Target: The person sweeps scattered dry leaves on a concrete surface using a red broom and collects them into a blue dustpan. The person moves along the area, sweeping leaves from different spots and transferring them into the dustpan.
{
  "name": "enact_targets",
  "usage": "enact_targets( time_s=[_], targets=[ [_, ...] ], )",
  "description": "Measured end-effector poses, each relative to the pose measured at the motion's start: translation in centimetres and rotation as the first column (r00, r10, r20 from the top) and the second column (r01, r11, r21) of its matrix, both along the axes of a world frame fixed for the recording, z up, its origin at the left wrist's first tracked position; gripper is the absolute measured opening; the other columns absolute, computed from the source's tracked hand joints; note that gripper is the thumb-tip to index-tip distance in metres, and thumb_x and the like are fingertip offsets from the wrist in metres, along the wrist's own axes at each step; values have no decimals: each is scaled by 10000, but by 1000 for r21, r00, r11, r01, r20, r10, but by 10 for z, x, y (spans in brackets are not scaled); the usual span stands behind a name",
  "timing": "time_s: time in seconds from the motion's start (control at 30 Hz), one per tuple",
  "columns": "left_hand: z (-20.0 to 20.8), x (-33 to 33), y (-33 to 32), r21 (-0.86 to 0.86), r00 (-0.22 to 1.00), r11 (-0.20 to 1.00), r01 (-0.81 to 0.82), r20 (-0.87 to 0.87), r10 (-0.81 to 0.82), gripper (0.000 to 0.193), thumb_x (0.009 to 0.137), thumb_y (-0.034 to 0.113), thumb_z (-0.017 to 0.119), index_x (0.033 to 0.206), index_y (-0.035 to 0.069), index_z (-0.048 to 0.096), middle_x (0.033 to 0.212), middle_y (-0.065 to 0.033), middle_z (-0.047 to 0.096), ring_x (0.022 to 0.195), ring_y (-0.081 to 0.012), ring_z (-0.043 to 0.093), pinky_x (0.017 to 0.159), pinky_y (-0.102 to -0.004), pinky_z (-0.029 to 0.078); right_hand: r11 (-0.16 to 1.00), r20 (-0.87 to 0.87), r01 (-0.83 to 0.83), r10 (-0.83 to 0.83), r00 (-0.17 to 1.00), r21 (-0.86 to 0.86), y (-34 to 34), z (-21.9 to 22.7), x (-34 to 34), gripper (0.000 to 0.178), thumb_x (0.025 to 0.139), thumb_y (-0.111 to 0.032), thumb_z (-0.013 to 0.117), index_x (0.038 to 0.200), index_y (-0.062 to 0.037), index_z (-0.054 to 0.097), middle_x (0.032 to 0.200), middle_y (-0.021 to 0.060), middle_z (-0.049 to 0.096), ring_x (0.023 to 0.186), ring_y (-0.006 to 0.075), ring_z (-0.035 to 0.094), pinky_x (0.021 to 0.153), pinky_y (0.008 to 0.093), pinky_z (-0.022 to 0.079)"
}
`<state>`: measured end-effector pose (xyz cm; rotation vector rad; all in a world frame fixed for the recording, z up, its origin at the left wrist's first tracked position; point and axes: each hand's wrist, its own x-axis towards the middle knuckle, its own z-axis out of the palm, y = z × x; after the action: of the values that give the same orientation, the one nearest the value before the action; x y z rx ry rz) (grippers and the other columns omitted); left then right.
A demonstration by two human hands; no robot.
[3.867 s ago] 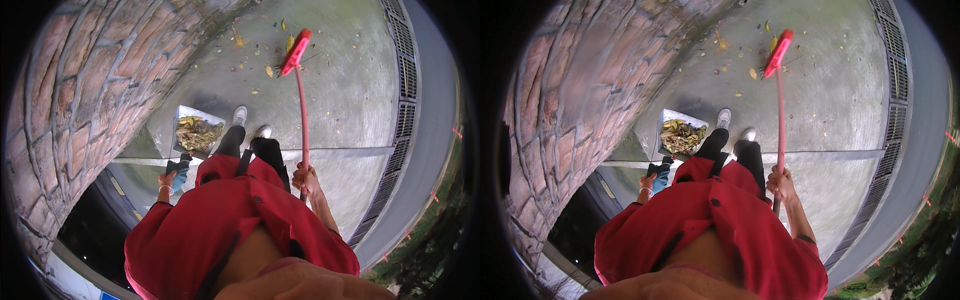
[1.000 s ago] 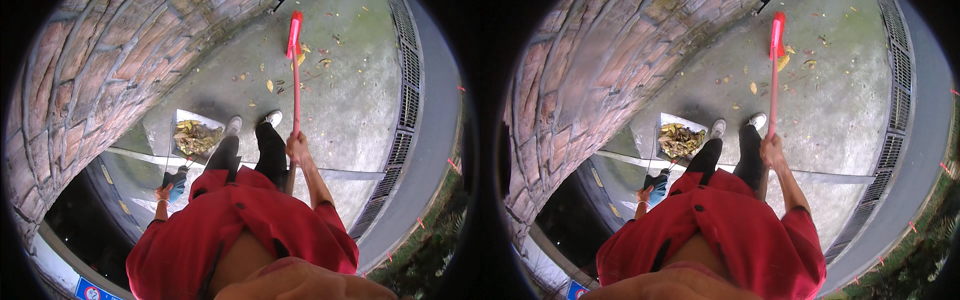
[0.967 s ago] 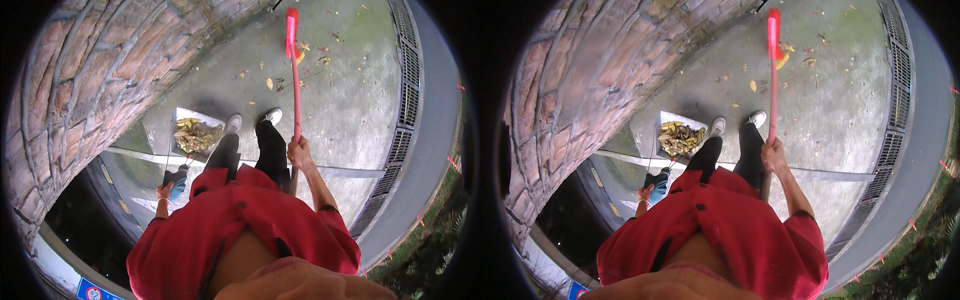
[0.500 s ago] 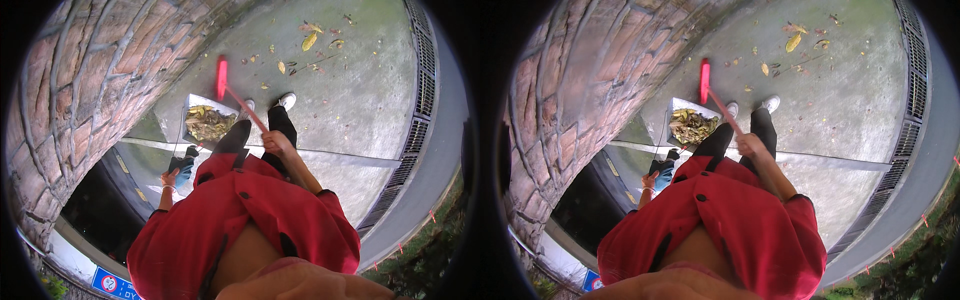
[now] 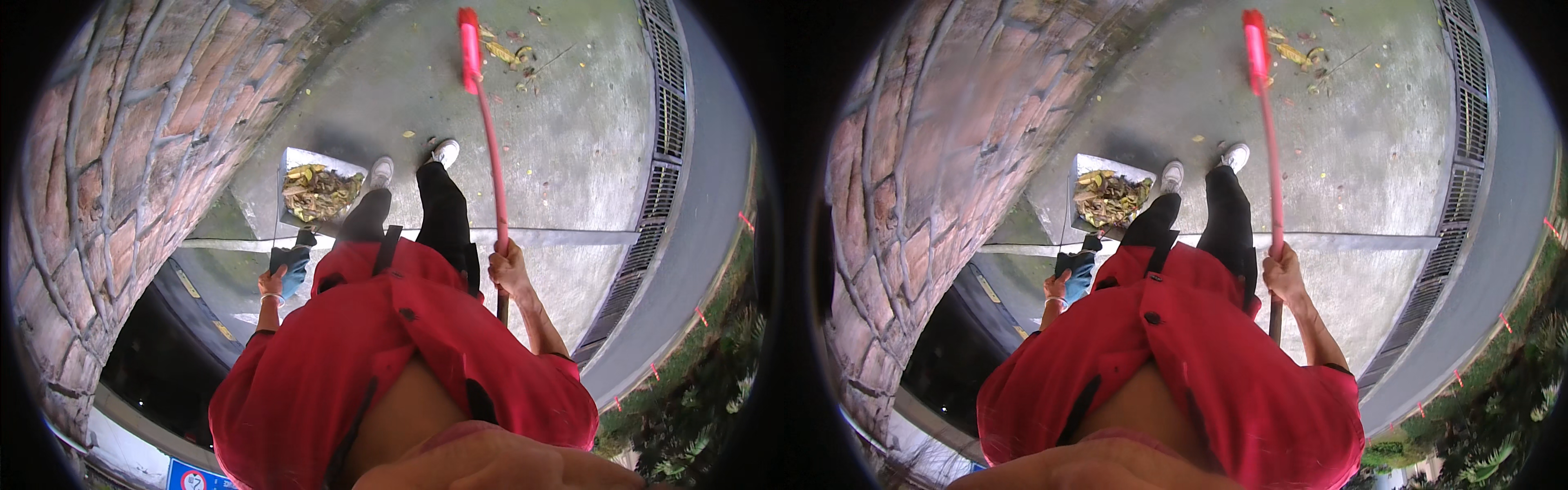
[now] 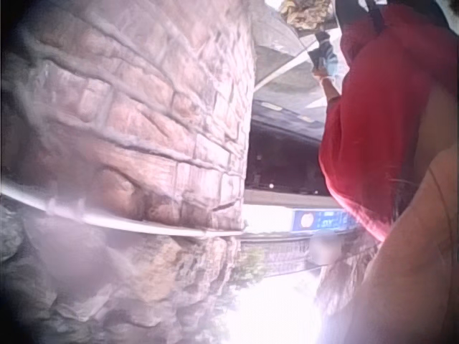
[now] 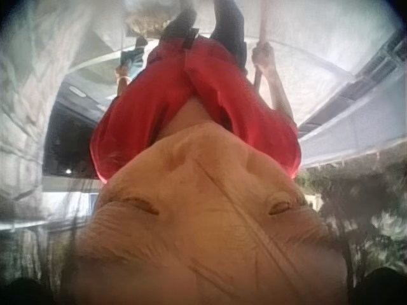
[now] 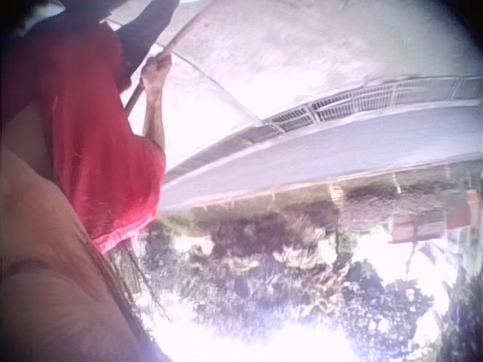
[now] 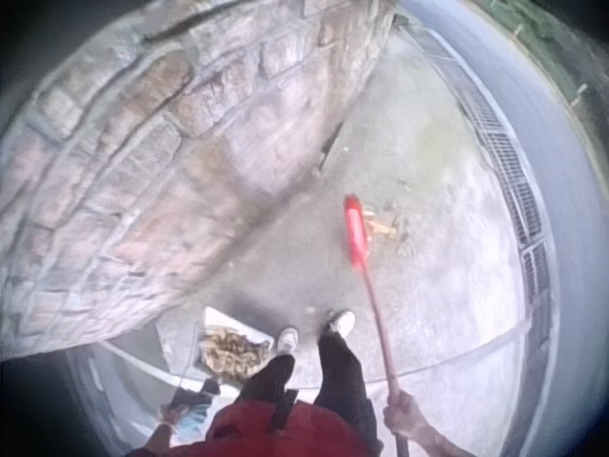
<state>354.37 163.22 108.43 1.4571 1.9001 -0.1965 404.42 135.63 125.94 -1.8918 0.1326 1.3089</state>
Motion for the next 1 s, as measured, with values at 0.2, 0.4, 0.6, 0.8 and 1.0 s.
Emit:
enact_targets(
  time_s=[0.2,0.4,0.6,0.8,1.0],
  targets=[
    [12,0,16,-23,996,999,-41,81,43,423,656,369,762,780,-27,679,701,-102,652,643,-142,518,639,-343,444,992,-434,125,-99,895,33,26,-20,-15,128,783,2,500,884,-63,457,519,-24,381,345,67,354,294,238,252],
    [27,5,20,3,995,1000,14,96,-14,405,674,344,762,737,-43,659,613,-17,570,602,-99,433,565,-330,404,990,-448,65,-115,887,-126,-10,-54,-14,69,781,2,536,770,-50,491,538,-21,398,358,58,348,310,227,249],
    [7,2,35,-13,991,1000,-8,134,10,417,650,353,778,704,-39,646,566,-22,511,581,-111,405,546,-343,383,960,142,-184,217,966,-213,-55,-48,-62,108,752,-61,468,793,37,488,636,106,520,559,222,540,492,348,438],
    [-12,4,57,17,980,997,76,182,-77,417,647,350,772,683,-40,631,595,-62,562,578,-158,417,577,-383,392,987,-147,61,-83,986,-150,-69,4,-105,46,797,-20,425,805,-14,469,567,16,420,417,116,424,354,275,325],
    [-17,6,66,78,970,984,158,175,-169,461,627,387,771,683,-44,618,591,-124,554,582,-178,433,589,-387,405,980,-485,166,-199,852,-110,-72,-17,-79,90,818,9,525,764,-42,474,519,-23,382,364,56,354,307,222,234]
  ],
)
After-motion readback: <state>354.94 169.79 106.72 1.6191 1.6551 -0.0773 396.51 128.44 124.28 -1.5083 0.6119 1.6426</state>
